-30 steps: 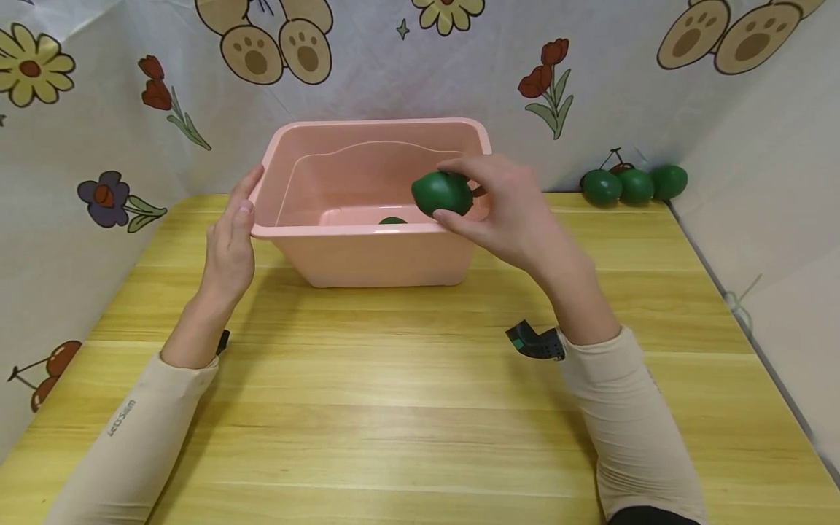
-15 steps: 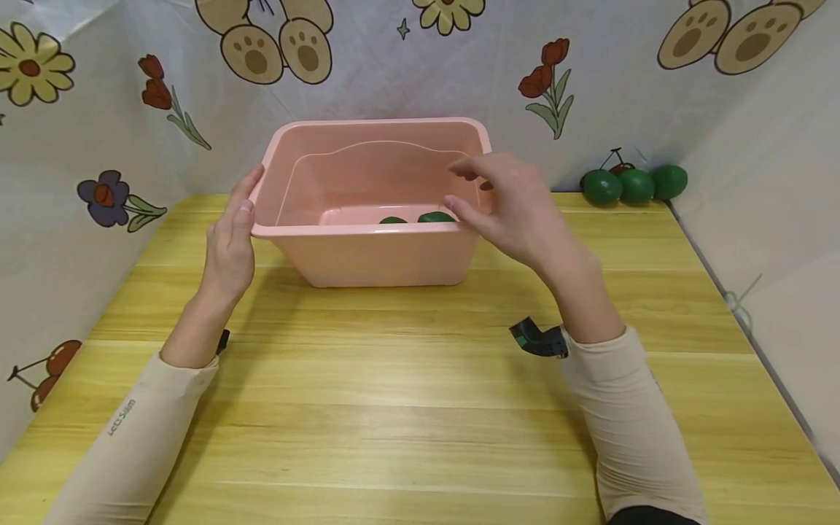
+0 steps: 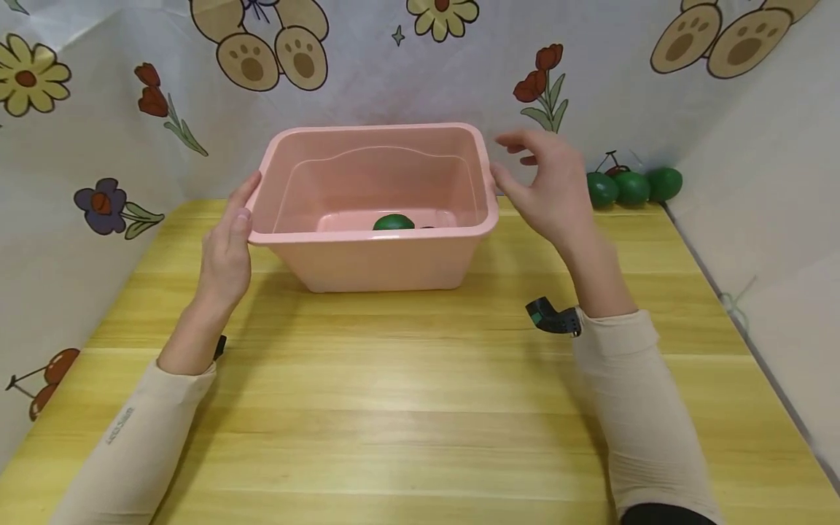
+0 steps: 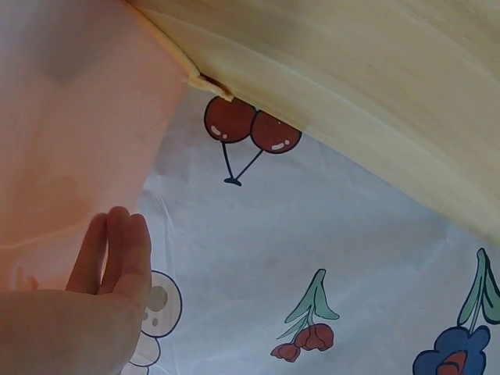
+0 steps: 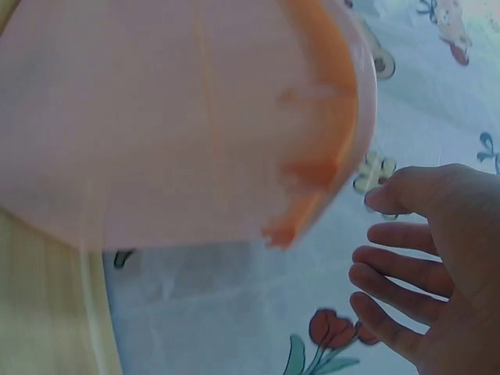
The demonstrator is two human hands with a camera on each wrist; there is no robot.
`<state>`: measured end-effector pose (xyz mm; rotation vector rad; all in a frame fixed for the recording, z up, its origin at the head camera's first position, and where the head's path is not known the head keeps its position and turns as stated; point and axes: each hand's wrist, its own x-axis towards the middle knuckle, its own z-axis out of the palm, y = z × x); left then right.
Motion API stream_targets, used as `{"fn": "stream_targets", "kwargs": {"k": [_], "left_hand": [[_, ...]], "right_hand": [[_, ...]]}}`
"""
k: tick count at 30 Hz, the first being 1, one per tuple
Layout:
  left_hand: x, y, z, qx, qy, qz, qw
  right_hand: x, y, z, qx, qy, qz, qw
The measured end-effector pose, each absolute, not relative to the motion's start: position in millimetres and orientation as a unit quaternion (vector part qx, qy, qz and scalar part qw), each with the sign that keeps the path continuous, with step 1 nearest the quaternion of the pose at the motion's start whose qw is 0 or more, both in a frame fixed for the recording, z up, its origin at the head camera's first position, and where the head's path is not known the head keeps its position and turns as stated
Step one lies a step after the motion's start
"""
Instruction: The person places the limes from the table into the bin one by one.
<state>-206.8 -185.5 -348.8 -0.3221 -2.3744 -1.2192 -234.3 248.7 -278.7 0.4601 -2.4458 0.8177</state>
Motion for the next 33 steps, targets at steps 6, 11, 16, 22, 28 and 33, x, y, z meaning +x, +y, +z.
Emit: {"fn": "stream_targets", "kwargs": {"k": [6, 11, 16, 22, 28, 33], "left_hand": [[-207, -185, -346, -0.138, -0.853, -0.442, 0.241], [-211, -183, -345, -0.174, -0.838, -0.436, 0.278], [-215, -181, -347, -0.193, -0.824, -0.441, 0.3], [-217, -181, -349, -0.192, -0.825, -0.437, 0.304], [-218, -182, -351, -0.194, -0.815, -0.446, 0.315], [-221, -179, -353, -0.204, -0.805, -0.442, 0.34]], "right_hand": [[-252, 282, -283, 0.088, -0.919, 0.316, 0.216], [-264, 311, -292, 0.048, -0.931, 0.305, 0.193], [-273, 337, -304, 0.017, -0.94, 0.289, 0.179], [-285, 362, -321, -0.006, -0.948, 0.28, 0.151], [-300, 378, -342, -0.023, -0.953, 0.273, 0.126], [-311, 388, -356, -0.033, -0.956, 0.265, 0.117]]}}
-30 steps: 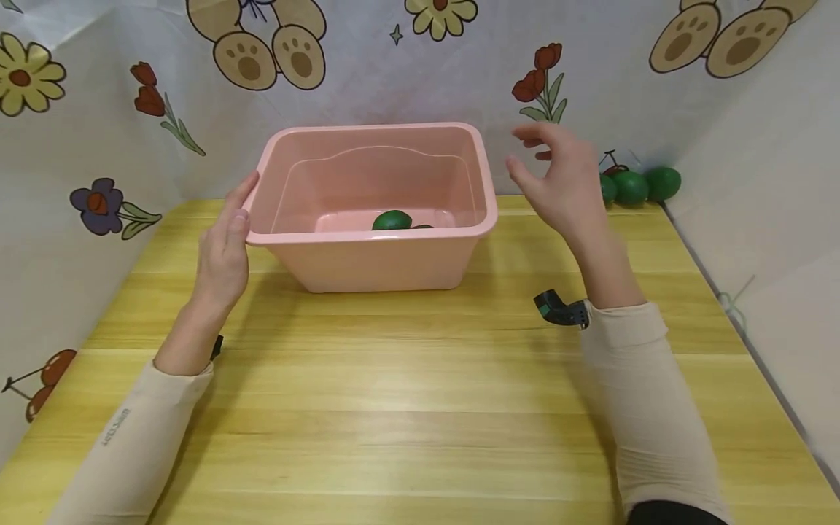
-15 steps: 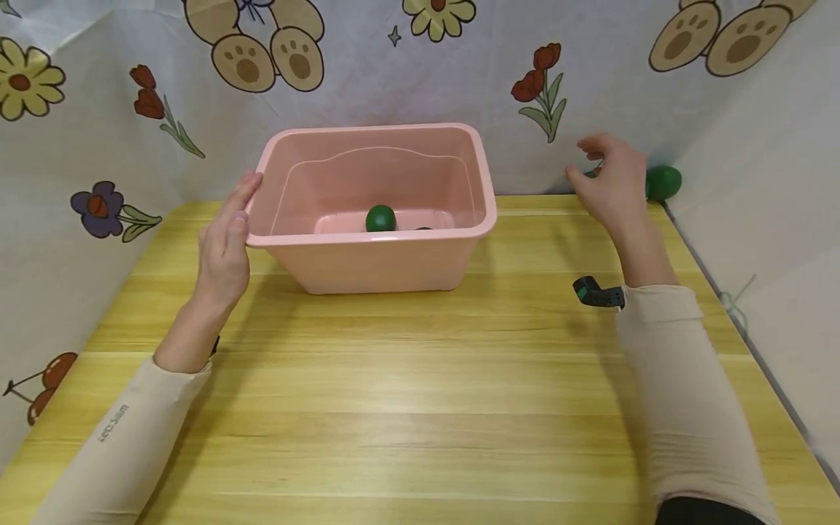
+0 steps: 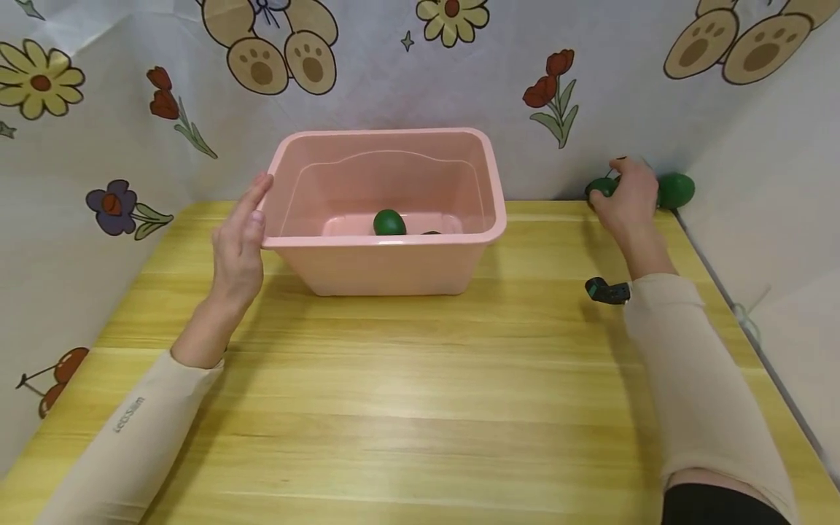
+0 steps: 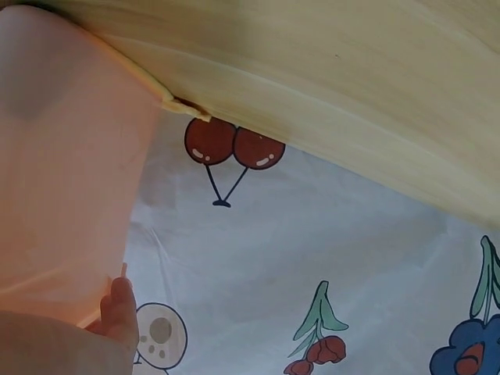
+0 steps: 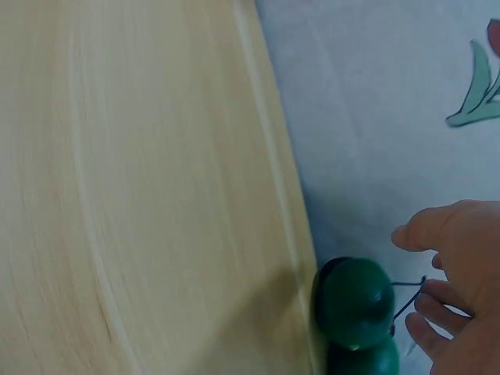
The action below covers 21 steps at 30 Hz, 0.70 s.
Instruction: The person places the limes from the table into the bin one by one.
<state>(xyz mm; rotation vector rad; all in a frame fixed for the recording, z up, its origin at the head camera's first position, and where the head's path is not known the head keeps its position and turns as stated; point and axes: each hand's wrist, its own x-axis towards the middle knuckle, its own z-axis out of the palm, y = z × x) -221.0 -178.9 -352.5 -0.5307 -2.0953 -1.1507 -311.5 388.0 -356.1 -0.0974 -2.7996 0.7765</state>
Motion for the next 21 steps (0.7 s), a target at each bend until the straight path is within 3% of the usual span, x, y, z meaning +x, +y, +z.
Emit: {"fn": "stream_targets", "kwargs": {"k": [10, 21], "left_hand": [[-223, -175, -356, -0.215, -0.789, -0.438, 0.373], [-223, -176, -357, -0.207, -0.787, -0.442, 0.377]], "right_hand": [[-330, 408, -376, -0.047, -0.976, 0.203, 0.061], [-336, 410, -391, -0.036, -0.975, 0.211, 0.055]]}}
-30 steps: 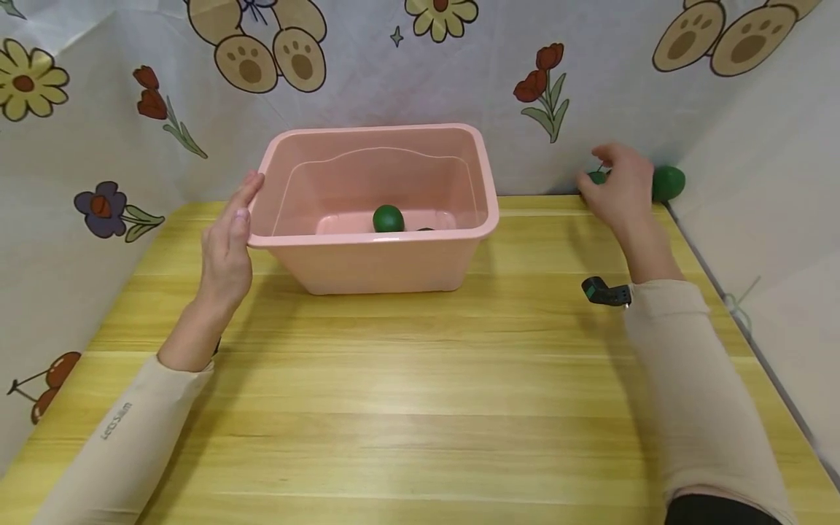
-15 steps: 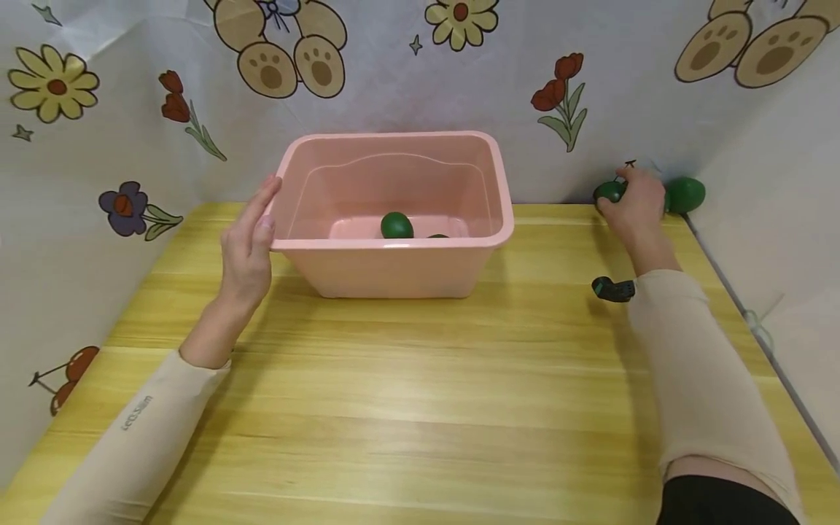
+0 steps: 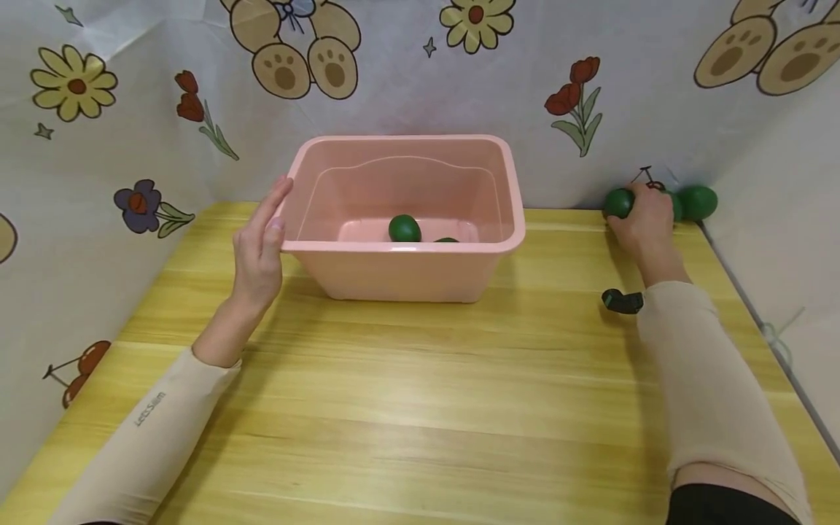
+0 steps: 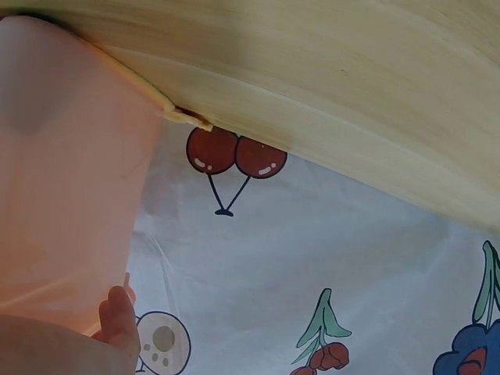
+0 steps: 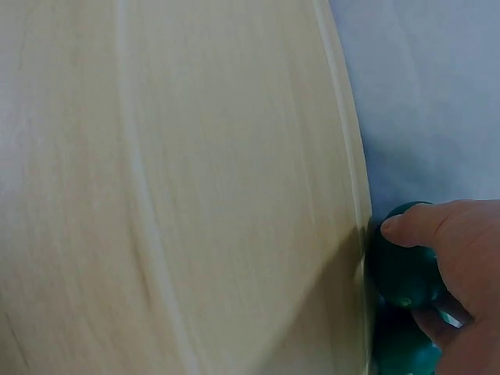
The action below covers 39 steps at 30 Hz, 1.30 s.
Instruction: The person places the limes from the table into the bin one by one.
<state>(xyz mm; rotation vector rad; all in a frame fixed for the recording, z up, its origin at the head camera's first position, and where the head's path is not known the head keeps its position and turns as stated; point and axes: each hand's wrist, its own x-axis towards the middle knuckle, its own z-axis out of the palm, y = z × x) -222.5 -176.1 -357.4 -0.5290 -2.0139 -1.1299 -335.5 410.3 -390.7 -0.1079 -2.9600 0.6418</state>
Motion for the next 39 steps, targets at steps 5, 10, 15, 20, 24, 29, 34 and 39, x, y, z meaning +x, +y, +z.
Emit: {"fn": "stream_targets", "kwargs": {"k": [5, 10, 15, 20, 24, 29, 34, 39], "left_hand": [[-210, -168, -344, -0.204, -0.785, -0.444, 0.381], [-208, -167, -341, -0.203, -0.781, -0.451, 0.381], [-222, -176, -358, -0.206, -0.784, -0.443, 0.382], [-222, -176, -358, -0.206, -0.786, -0.441, 0.38], [-223, -175, -358, -0.208, -0.783, -0.446, 0.381], [-223, -174, -358, -0.208, -0.782, -0.447, 0.381], [-222, -174, -357, -0.21, -0.782, -0.447, 0.38], [-222, -173, -357, -0.212, -0.783, -0.447, 0.378]], "right_hand": [[-334, 401, -378, -0.024, -0.97, 0.231, 0.07], [-329, 381, -355, -0.011, -0.965, 0.243, 0.101], [-316, 357, -332, 0.015, -0.957, 0.261, 0.129], [-301, 328, -310, 0.047, -0.948, 0.275, 0.155], [-289, 308, -296, 0.069, -0.942, 0.281, 0.171], [-272, 285, -280, 0.096, -0.935, 0.291, 0.176], [-254, 263, -264, 0.134, -0.922, 0.313, 0.185], [-238, 245, -254, 0.179, -0.913, 0.313, 0.19]]}}
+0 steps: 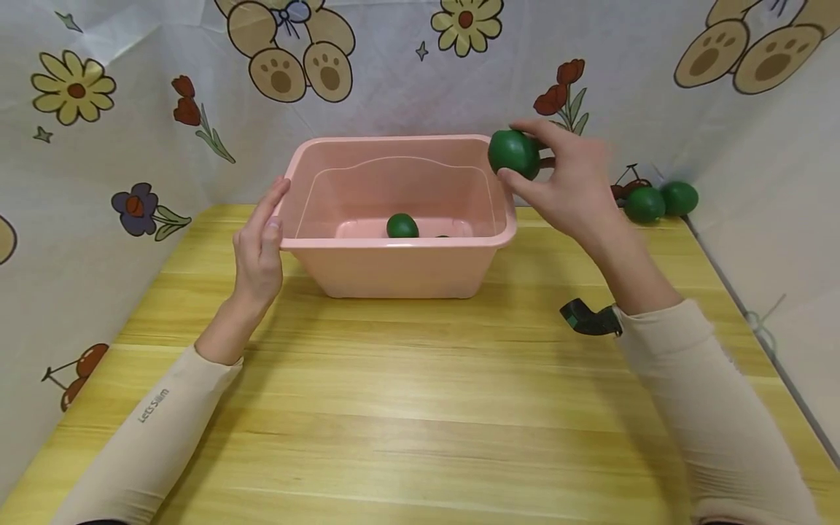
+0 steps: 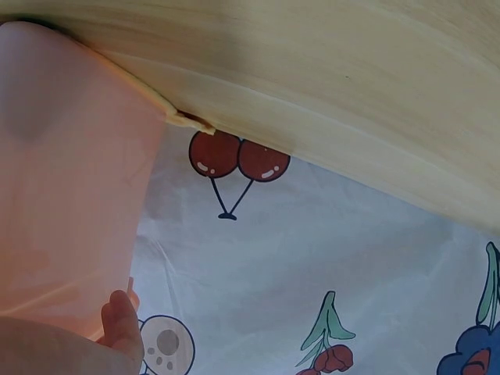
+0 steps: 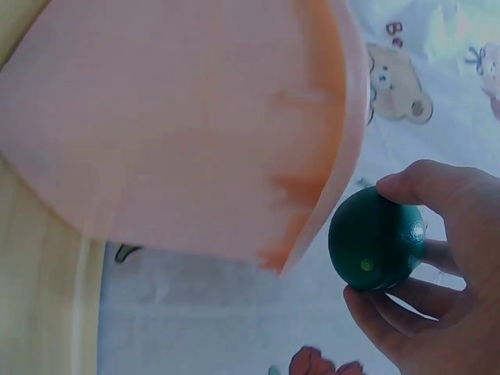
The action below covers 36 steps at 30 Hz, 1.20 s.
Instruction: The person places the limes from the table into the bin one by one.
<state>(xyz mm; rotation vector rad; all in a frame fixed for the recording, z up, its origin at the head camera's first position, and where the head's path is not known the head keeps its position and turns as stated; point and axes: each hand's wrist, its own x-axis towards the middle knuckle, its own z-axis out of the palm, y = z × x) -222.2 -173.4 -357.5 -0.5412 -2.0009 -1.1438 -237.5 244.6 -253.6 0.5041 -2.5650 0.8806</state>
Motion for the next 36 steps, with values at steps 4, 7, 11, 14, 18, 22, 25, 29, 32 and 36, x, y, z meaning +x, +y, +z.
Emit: {"fn": "stream_targets", "kwargs": {"k": [4, 7, 11, 14, 18, 22, 25, 29, 32, 36], "left_hand": [[-223, -174, -358, -0.214, -0.781, -0.448, 0.378], [-223, -174, -359, -0.215, -0.78, -0.45, 0.378], [-223, -173, -358, -0.214, -0.78, -0.449, 0.379], [-223, -173, -358, -0.213, -0.782, -0.445, 0.38], [-223, -173, -359, -0.21, -0.783, -0.445, 0.381], [-223, -173, -359, -0.207, -0.783, -0.448, 0.379], [-223, -174, -360, -0.208, -0.785, -0.446, 0.377], [-223, -173, -360, -0.211, -0.783, -0.444, 0.38], [-223, -173, -359, -0.214, -0.781, -0.445, 0.383], [-223, -172, -359, -0.212, -0.779, -0.448, 0.384]], "right_hand": [[-229, 232, -250, 0.209, -0.907, 0.308, 0.196], [-225, 224, -250, 0.225, -0.905, 0.308, 0.19], [-219, 216, -253, 0.256, -0.905, 0.295, 0.17], [-215, 211, -256, 0.286, -0.904, 0.279, 0.152], [-213, 206, -258, 0.307, -0.905, 0.268, 0.124], [-212, 204, -261, 0.313, -0.906, 0.262, 0.106], [-212, 203, -264, 0.319, -0.907, 0.257, 0.099], [-212, 204, -264, 0.311, -0.908, 0.257, 0.113], [-212, 208, -261, 0.289, -0.908, 0.266, 0.147], [-213, 215, -258, 0.263, -0.906, 0.275, 0.183]]}}
